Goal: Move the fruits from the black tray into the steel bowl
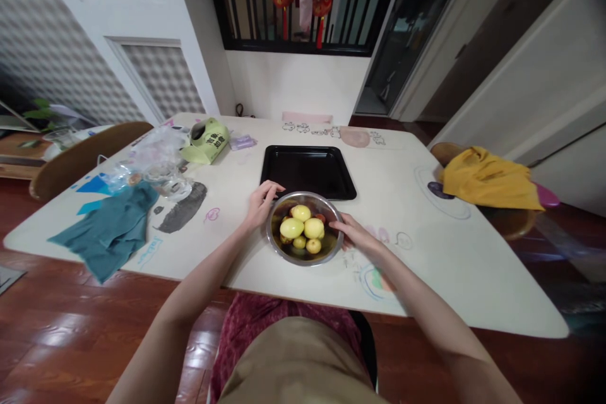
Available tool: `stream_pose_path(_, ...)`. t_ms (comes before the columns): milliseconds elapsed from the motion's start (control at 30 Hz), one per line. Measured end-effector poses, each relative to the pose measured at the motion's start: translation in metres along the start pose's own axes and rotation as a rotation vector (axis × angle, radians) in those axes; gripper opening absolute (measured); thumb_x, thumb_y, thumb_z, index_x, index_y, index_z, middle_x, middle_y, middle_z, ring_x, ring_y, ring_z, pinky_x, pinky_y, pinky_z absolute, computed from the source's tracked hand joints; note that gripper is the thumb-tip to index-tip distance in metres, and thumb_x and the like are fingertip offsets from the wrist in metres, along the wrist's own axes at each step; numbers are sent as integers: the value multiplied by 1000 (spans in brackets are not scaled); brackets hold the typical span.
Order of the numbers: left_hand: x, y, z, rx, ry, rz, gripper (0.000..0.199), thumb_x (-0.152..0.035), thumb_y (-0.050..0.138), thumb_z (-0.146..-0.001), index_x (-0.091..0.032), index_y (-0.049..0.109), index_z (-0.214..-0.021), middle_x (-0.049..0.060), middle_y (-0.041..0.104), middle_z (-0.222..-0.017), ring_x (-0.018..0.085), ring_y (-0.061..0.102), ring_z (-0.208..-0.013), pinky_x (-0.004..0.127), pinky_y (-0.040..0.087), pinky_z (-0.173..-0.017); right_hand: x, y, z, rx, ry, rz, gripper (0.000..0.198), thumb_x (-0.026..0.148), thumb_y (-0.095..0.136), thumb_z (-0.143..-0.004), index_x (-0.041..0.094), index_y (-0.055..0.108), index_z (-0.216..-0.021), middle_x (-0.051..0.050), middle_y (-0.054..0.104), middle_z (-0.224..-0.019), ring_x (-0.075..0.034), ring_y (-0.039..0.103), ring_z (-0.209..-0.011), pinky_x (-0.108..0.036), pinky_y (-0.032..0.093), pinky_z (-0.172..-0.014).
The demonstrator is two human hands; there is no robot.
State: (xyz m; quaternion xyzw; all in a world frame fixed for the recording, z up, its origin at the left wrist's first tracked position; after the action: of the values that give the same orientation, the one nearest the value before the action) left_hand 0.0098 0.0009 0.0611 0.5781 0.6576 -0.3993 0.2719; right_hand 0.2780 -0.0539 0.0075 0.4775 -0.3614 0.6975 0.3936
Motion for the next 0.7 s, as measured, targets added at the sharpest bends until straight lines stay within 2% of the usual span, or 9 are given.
stream_pose_path(67,-1,1,0,7,-4,-1,43,-47,48,-109,-18,76,-95,8,72,-100,18,67,-93,28,57,-79,-3,3,-1,17,41,-62,39,47,63,-74,18,58,-99,5,57,-46,-15,51,-35,-23,34,-35)
stream_pose_path(233,-2,1,0,2,-3,-8,46,-50,46,-109,-18,76,-95,8,72,-99,18,66,-89,29,57,-76,-7,2,-5,-143,40,-181,35,36,61,-59,20,58,-89,3,63,-58,-16,58,-47,-25,44,-41)
stream_pose_path(367,-2,-2,-2,-21,-7,-14,48,-52,44,-109,-18,75,-95,8,72,-99,18,67,-88,29,56,-75,-6,1,-8,-211,13,-236,36,35,61,-58,20,61,-90,3,64,-62,-17,61,-54,-25,47,-45)
stream_pose_path(500,-4,-5,-3,-45,2,-3,48,-53,44,-109,-19,75,-99,8,72,-100,19,67,-92,30,55,-76,2,-9,-6,-317,-7,-210,28,36,60,-58,21,59,-81,3,60,-56,-17,59,-51,-25,46,-44)
stream_pose_path(700,2,-7,-3,-82,-11,39,42,-53,47,-108,-20,71,-114,9,70,-108,21,67,-97,31,59,-79,39,-35,-13,-387,-1,-112,21,36,57,-65,21,58,-79,0,61,-52,-19,59,-43,-30,51,-42)
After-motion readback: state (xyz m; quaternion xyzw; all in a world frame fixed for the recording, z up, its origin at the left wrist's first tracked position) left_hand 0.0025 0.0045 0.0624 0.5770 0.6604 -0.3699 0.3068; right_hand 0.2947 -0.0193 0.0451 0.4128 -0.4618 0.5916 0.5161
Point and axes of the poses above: each hand's wrist, its own z-axis away from the middle knuckle, its own y-axis out of the palm, x = y × z, the point moved 6 cm from there along -z, towards the middle knuckle
